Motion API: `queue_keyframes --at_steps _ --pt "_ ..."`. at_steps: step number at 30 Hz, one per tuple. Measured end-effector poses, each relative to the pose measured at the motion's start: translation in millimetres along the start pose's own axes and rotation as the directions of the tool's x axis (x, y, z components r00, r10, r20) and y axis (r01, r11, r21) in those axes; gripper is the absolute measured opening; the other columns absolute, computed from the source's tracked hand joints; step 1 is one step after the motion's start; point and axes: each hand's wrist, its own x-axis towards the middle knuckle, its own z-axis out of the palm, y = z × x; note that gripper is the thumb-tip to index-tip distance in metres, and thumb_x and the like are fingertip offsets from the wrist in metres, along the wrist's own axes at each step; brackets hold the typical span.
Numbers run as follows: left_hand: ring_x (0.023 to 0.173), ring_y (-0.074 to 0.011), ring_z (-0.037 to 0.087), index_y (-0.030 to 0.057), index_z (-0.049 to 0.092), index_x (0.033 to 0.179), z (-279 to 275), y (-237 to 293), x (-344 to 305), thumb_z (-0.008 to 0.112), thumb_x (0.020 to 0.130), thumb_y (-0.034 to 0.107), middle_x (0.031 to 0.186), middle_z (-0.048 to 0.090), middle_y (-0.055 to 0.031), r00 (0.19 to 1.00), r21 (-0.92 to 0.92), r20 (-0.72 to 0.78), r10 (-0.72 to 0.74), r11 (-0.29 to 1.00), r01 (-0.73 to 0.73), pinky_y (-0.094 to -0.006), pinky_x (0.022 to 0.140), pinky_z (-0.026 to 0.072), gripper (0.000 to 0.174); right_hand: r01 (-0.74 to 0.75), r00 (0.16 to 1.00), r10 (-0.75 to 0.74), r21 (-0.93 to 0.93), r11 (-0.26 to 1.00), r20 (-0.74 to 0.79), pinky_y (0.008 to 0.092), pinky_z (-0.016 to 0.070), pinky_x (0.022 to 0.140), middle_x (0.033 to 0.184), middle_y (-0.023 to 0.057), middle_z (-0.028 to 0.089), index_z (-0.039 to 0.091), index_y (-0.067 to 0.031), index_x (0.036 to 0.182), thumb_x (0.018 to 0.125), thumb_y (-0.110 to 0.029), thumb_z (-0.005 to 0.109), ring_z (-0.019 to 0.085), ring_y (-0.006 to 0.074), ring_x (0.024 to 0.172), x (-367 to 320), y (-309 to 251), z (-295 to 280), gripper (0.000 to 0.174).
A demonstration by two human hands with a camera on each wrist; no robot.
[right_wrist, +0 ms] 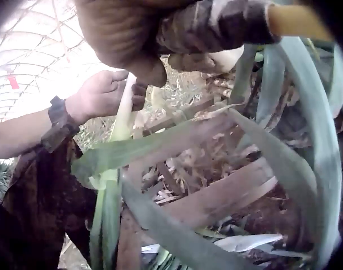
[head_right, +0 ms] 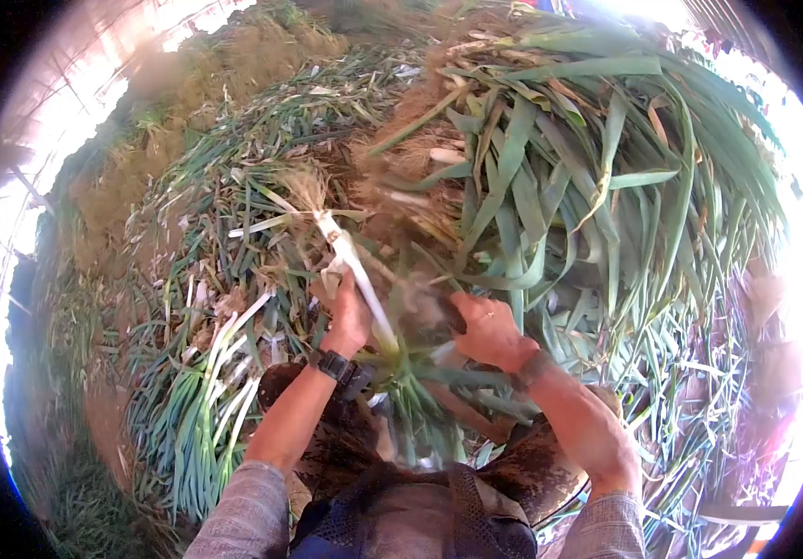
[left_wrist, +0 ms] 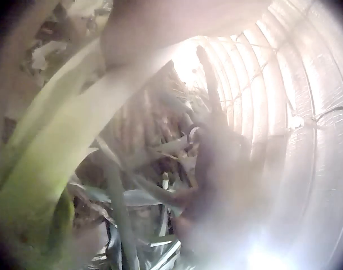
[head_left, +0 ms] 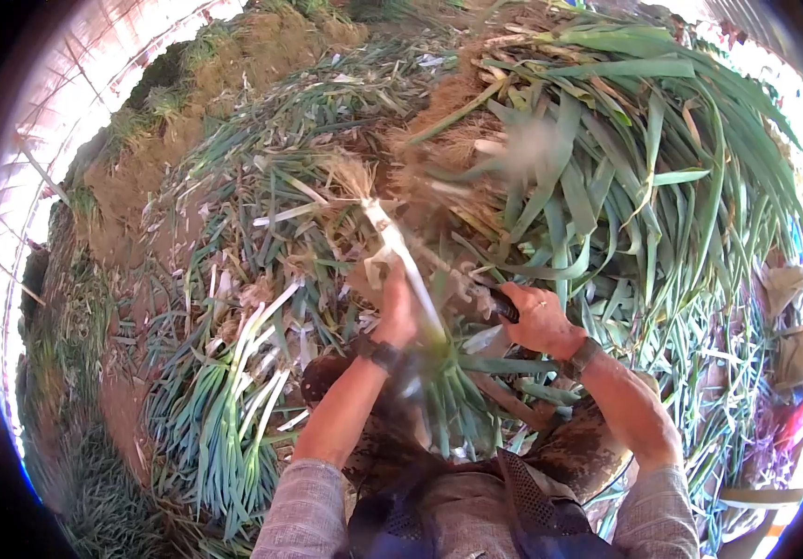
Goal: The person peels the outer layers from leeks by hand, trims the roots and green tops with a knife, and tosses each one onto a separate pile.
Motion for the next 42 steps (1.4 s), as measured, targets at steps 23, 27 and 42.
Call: queue_keyframes --at_steps 23,27,42 --pt "0.049 -0.0136 0.036 0.0177 0.048 0.083 0 17 -27 0.036 0.089 0.078 0.059 0.038 0.003 0.98 0.023 0.035 -0.198 0.98 0.197 -0.0306 0.043 0.0315 0.062 -0.01 0.994 0.01 0.005 1.0 0.11 0.0485 0.0504 0.085 0.097 0.0214 0.068 0.059 -0.0043 0.117 0.074 -0.015 0.07 0.064 0.0403 0.095 -17 -1 -14 0.046" --pt "0.05 -0.0161 0.047 0.0154 0.051 0.09 4 9 -28 0.041 0.093 0.07 0.065 0.046 -0.001 0.989 0.099 0.063 -0.132 0.987 0.125 -0.0322 0.04 0.0366 0.056 -0.001 0.995 -0.004 0.046 0.999 0.103 0.0479 0.0508 0.084 0.099 0.0216 0.067 0.058 -0.0034 0.117 0.072 -0.011 0.067 0.064 0.0409 0.094 -22 -9 -20 0.046" --pt "0.06 -0.0159 0.052 0.017 0.054 0.095 16 -16 -20 0.051 0.096 0.058 0.071 0.052 0.0 0.997 0.101 -0.061 -0.046 0.993 0.052 -0.0334 0.053 0.0442 0.041 -0.028 0.998 0.028 -0.005 1.0 -0.049 0.048 0.0508 0.079 0.095 0.0209 0.067 0.059 -0.0044 0.111 0.077 -0.015 0.066 0.064 0.0402 0.089 -33 -1 -30 0.037"
